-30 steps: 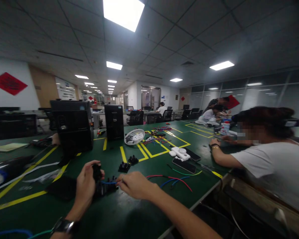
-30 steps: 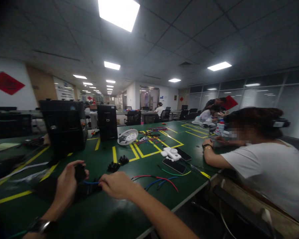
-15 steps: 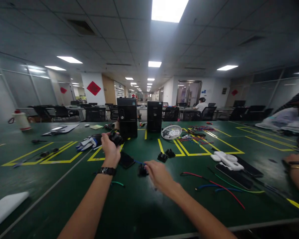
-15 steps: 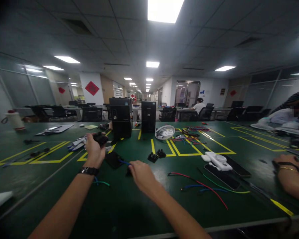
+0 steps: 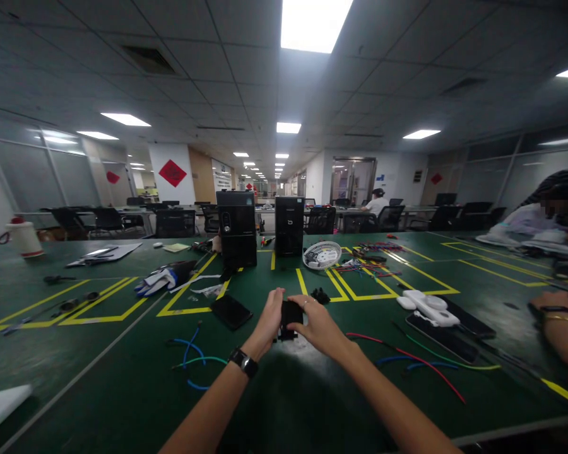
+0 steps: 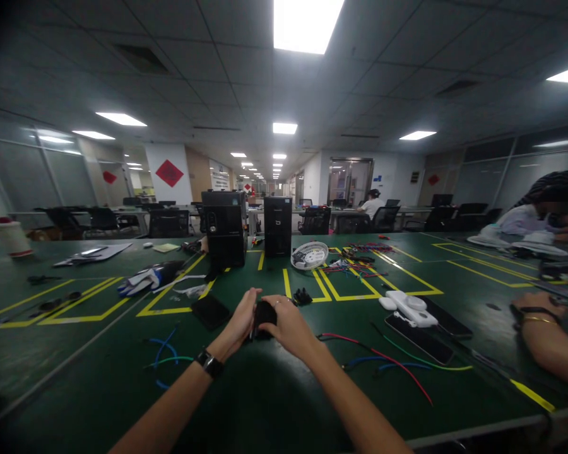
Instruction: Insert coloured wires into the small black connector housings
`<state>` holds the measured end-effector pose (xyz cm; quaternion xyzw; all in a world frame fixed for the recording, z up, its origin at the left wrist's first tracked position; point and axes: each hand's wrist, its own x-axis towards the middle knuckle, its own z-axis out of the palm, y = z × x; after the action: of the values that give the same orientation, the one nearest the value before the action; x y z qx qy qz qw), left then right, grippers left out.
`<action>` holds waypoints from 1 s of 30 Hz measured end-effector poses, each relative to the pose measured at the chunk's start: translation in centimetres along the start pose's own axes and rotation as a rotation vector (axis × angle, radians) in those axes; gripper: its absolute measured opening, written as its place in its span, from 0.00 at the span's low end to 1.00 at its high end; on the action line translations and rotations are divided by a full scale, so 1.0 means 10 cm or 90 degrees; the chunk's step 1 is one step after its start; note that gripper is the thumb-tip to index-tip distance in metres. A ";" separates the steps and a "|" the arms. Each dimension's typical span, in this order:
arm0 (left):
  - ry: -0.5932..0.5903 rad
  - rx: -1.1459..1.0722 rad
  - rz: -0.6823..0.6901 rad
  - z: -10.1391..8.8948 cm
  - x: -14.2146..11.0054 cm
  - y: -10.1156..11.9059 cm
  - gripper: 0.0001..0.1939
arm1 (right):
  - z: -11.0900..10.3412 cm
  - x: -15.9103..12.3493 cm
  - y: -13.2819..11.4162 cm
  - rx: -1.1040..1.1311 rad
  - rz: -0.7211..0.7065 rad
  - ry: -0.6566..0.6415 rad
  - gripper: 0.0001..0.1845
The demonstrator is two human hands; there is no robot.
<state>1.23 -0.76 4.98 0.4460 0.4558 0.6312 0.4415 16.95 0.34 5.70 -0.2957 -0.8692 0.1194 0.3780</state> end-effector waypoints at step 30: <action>0.037 0.114 0.176 -0.10 -0.09 -0.10 0.17 | -0.20 0.46 0.54 -0.207 0.175 -0.092 0.28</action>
<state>0.65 -1.57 3.65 0.5234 0.4570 0.6557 0.2956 18.18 7.34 7.40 -0.4590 -0.8533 0.0492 0.2423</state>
